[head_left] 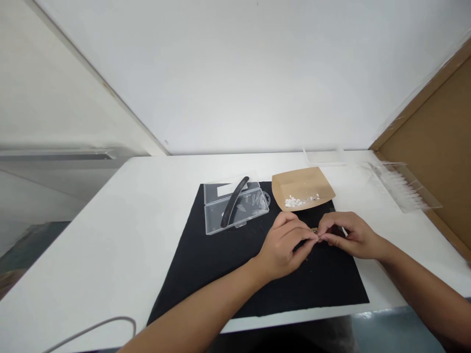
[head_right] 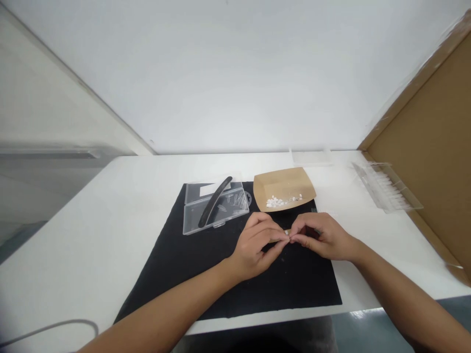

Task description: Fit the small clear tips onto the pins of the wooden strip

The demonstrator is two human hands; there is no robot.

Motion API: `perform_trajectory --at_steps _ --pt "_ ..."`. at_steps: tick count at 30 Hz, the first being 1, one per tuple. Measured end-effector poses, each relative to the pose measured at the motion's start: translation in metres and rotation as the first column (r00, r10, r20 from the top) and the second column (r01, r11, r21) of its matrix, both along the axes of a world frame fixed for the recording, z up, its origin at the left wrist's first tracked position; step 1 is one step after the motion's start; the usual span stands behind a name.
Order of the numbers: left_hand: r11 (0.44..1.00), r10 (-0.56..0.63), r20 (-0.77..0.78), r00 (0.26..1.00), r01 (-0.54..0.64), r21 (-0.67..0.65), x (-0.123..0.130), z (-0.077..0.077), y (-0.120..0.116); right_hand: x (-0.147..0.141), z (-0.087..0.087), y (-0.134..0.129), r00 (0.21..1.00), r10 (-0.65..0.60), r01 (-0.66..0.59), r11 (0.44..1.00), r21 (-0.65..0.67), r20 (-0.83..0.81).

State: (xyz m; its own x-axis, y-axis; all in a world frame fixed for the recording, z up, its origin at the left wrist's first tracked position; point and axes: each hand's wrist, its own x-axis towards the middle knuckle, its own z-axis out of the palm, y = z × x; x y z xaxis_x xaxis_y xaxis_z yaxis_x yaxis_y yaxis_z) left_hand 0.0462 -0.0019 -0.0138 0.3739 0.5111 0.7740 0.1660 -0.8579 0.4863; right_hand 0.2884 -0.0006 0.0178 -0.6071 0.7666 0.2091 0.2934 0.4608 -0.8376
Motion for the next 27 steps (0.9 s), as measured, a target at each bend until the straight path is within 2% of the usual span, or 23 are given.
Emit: perform_trajectory --at_steps 6,13,19,27 --pt "1.000 0.016 -0.003 1.000 -0.016 0.018 -0.0005 -0.0008 0.0020 0.0014 0.0008 -0.0018 1.000 0.002 -0.002 1.000 0.002 0.023" --pt "1.000 0.018 -0.014 1.000 -0.018 0.012 0.0012 -0.0021 0.0013 0.0006 0.0045 -0.0027 0.992 0.017 -0.027 0.996 0.082 0.122" --pt "0.999 0.046 0.007 0.999 -0.046 -0.017 0.0016 0.0002 0.0013 0.0029 0.0048 0.0011 0.999 -0.003 -0.004 0.986 0.168 0.037" --pt "0.999 0.015 0.017 1.000 -0.014 -0.039 0.0003 0.0013 0.0007 0.0019 0.0010 0.0028 0.999 -0.001 -0.005 0.982 0.188 0.033"
